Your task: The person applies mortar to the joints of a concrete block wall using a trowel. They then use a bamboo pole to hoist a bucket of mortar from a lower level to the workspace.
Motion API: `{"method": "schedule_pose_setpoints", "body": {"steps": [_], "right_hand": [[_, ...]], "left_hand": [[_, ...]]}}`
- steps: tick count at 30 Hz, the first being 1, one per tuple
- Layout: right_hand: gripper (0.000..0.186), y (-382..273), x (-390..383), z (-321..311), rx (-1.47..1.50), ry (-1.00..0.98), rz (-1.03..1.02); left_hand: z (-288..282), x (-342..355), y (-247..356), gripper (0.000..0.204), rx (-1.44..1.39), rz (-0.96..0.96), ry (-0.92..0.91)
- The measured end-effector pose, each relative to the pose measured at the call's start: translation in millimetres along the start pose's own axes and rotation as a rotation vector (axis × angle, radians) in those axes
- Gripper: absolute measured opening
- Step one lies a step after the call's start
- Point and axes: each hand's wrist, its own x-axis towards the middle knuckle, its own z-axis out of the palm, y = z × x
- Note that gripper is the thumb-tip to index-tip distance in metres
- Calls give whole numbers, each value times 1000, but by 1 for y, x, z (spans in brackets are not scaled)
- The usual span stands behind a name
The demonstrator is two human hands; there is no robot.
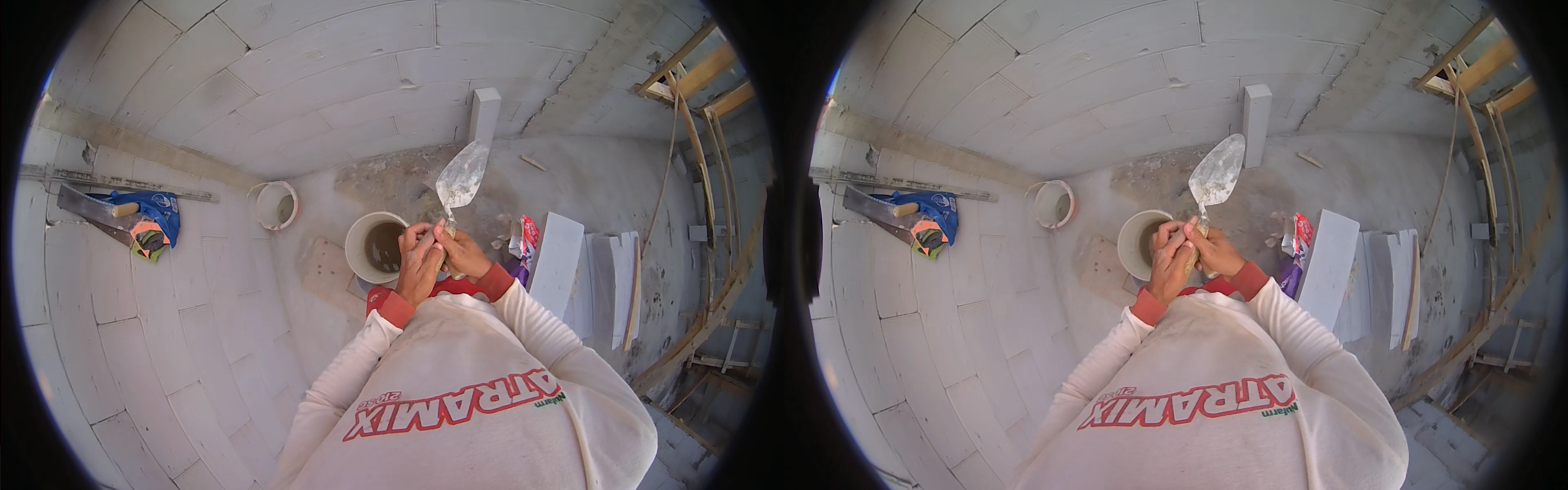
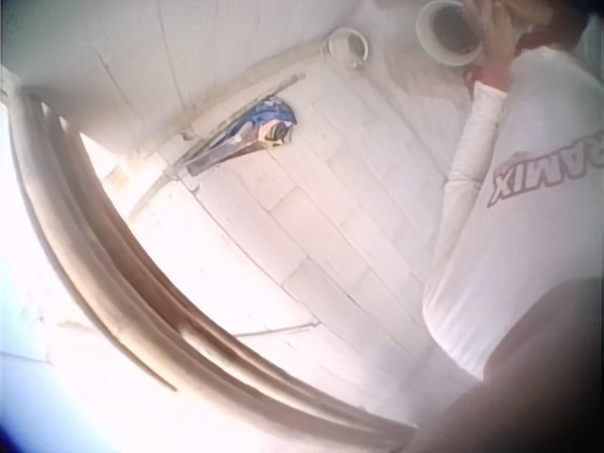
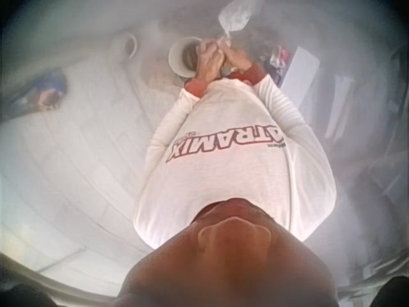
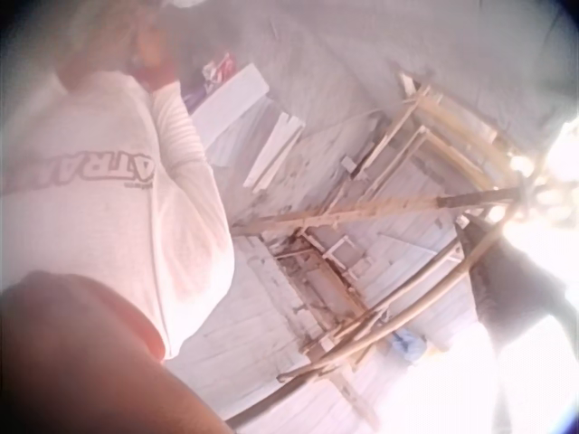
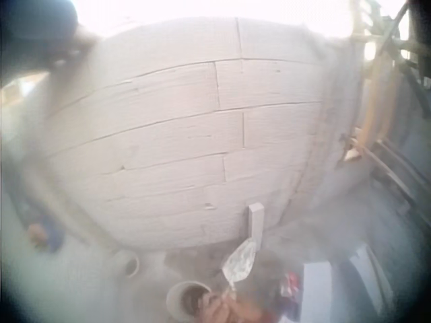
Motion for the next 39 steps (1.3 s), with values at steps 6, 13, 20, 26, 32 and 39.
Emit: {"method": "schedule_pose_setpoints", "body": {"steps": [6, 13, 20, 26, 32, 39], "right_hand": [[29, 23, 5, -16, -128, -45, -179], [25, -5, -18, -4, -333, -139, -220], [27, -1, -23, -39, 99, 416, -211], [25, 24, -44, -61, -336, 553, -121], [32, 9, -41, -5, -616, 530, -427], [40, -24, -26, 29, -511, 772, -551]], "left_hand": [[-10, -5, -24, 34, -900, -874, -61], [13, 4, -44, 33, -1345, -951, -256], [-40, 17, -47, 29, -1151, -776, 14], [-22, -23, -80, 29, -646, -896, 164], [-18, 9, -71, 30, 40, -443, 63], [3, 36, -60, 37, 180, -490, 45]]}}
